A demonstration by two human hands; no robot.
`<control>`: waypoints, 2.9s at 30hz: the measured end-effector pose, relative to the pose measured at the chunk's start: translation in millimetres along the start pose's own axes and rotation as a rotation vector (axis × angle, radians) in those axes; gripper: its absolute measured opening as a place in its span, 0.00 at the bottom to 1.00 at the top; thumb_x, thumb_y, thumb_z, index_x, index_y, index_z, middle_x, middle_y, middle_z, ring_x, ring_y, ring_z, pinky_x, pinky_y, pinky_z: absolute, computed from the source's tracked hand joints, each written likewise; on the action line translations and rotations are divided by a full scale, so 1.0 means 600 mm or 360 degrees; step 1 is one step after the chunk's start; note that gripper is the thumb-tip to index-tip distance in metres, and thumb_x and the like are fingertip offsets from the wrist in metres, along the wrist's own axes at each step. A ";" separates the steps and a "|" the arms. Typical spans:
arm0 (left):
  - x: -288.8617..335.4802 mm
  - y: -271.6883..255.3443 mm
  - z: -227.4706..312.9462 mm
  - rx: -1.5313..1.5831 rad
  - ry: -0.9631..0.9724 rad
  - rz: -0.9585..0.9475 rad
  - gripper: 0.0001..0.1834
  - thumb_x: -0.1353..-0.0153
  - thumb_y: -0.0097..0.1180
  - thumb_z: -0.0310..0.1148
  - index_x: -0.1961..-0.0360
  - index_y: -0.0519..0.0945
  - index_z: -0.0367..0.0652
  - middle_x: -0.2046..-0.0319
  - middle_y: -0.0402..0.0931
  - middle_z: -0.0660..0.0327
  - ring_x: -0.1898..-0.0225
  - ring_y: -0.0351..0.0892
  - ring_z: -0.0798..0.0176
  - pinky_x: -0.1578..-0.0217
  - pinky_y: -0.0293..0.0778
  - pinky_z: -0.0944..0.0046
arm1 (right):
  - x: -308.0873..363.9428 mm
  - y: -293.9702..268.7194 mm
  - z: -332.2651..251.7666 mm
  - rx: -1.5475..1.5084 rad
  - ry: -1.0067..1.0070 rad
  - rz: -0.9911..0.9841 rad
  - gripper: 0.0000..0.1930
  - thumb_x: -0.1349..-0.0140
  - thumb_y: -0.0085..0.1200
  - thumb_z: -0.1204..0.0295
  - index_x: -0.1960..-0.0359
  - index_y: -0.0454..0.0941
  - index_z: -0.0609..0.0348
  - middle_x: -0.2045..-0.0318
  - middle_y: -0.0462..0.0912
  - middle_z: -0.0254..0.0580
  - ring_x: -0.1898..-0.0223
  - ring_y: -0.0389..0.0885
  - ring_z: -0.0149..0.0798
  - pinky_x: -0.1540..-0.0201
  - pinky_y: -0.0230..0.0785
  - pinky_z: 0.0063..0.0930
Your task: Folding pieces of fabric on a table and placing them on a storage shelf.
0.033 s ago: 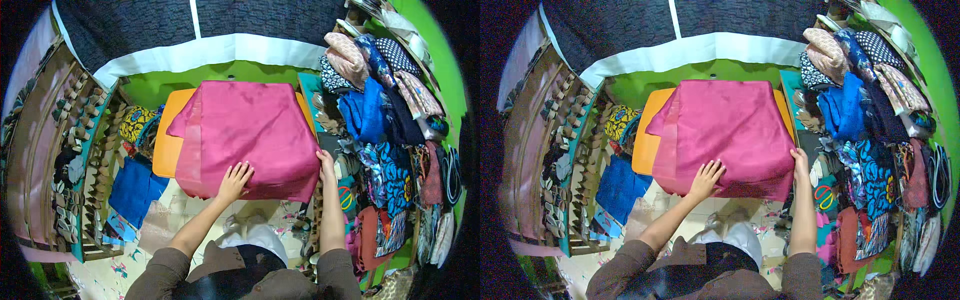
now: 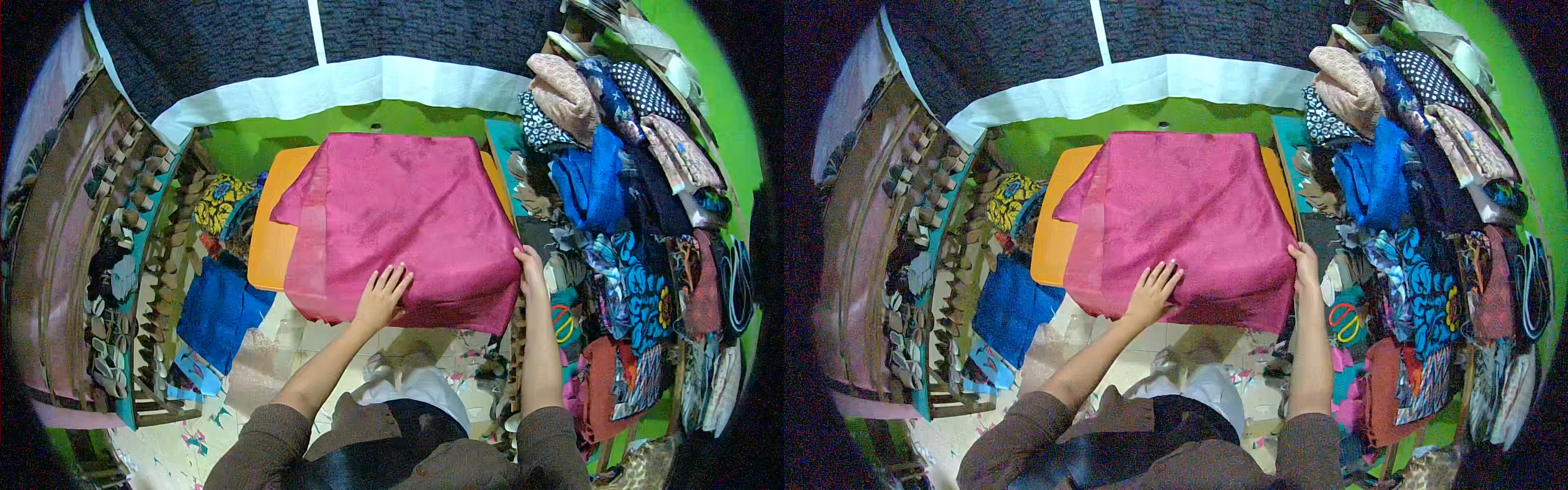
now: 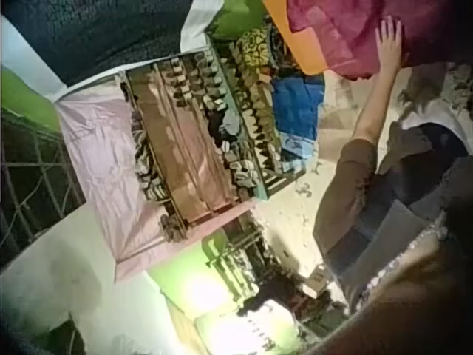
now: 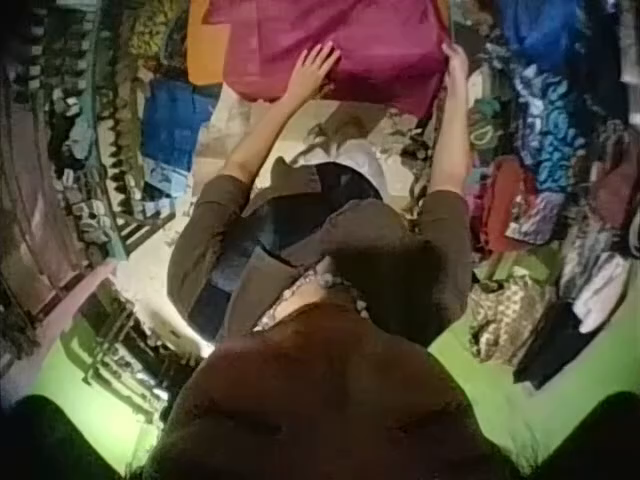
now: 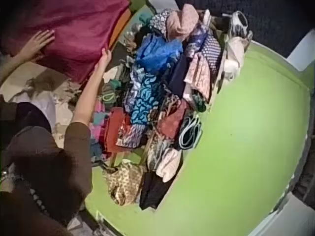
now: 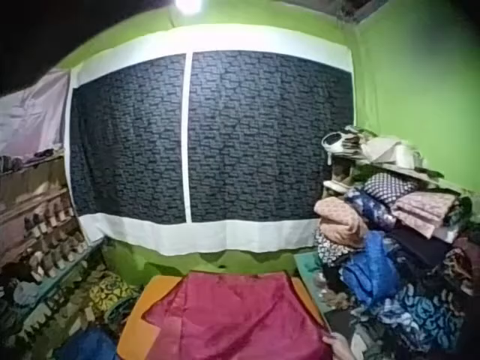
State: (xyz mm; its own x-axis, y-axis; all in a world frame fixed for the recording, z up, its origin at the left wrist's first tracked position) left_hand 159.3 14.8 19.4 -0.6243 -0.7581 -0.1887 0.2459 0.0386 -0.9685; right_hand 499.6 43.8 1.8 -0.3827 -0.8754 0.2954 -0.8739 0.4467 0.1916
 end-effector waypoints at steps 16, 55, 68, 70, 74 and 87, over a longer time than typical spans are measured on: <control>-0.050 -0.029 0.016 0.0043 0.0016 0.0171 0.45 0.58 0.64 0.47 0.39 0.60 0.42 0.41 0.62 0.55 0.42 0.63 0.58 0.45 0.60 0.56 | -0.001 0.058 -0.032 -0.0020 0.0507 -0.0475 0.15 0.40 0.46 0.75 0.51 0.69 0.63 0.57 0.77 0.45 0.58 0.77 0.39 0.53 0.72 0.36; -0.117 -0.248 0.044 0.0123 -0.0359 0.0008 0.40 0.62 0.66 0.38 0.44 0.63 0.50 0.63 0.77 0.52 0.61 0.77 0.48 0.65 0.72 0.52 | 0.066 0.229 -0.388 0.2335 -0.2241 -0.0759 0.12 0.57 0.58 0.74 0.67 0.77 0.49 0.72 0.80 0.35 0.64 0.78 0.40 0.40 0.57 0.45; -0.160 -0.391 -0.016 0.0089 -0.0365 -0.0332 0.18 0.50 0.57 0.39 0.60 0.74 0.39 0.70 0.76 0.44 0.65 0.76 0.43 0.63 0.71 0.50 | 0.013 0.233 -0.493 0.2164 -0.1354 -0.1056 0.16 0.55 0.63 0.64 0.65 0.80 0.59 0.70 0.81 0.50 0.67 0.80 0.47 0.63 0.69 0.34; -0.176 -0.399 -0.020 0.0115 -0.0371 -0.0457 0.20 0.47 0.57 0.38 0.56 0.75 0.40 0.69 0.77 0.44 0.69 0.75 0.43 0.66 0.70 0.54 | 0.010 0.231 -0.499 0.2189 -0.1327 -0.1089 0.17 0.56 0.63 0.64 0.65 0.80 0.59 0.70 0.81 0.49 0.66 0.80 0.46 0.62 0.69 0.33; -0.191 -0.398 -0.037 0.0281 -0.0385 -0.0691 0.18 0.47 0.58 0.40 0.58 0.76 0.39 0.69 0.77 0.45 0.71 0.75 0.49 0.66 0.69 0.56 | 0.011 0.234 -0.491 0.2255 -0.1275 -0.1194 0.19 0.56 0.63 0.63 0.63 0.80 0.59 0.68 0.82 0.49 0.65 0.80 0.43 0.60 0.69 0.32; -0.222 -0.526 -0.030 -0.0410 -0.0344 0.0116 0.14 0.52 0.51 0.30 0.63 0.80 0.48 0.71 0.78 0.50 0.67 0.78 0.47 0.64 0.73 0.52 | 0.055 0.239 -0.562 0.2051 -0.2449 -0.0289 0.13 0.45 0.54 0.59 0.64 0.80 0.53 0.67 0.83 0.38 0.64 0.80 0.43 0.47 0.66 0.40</control>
State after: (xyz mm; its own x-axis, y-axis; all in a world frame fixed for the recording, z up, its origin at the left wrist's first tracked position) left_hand 151.3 115.3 347.4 -0.4334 -0.8666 -0.2471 0.0715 0.2403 -0.9681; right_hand 462.7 141.6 354.4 0.4399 -0.5958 -0.6719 -0.3194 0.5955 -0.7372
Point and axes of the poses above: each hand's wrist, its own x-axis away from the middle knuckle, its own y-axis out of the palm, z = x × y, the point moved 9 cm from there along -x, towards the middle knuckle
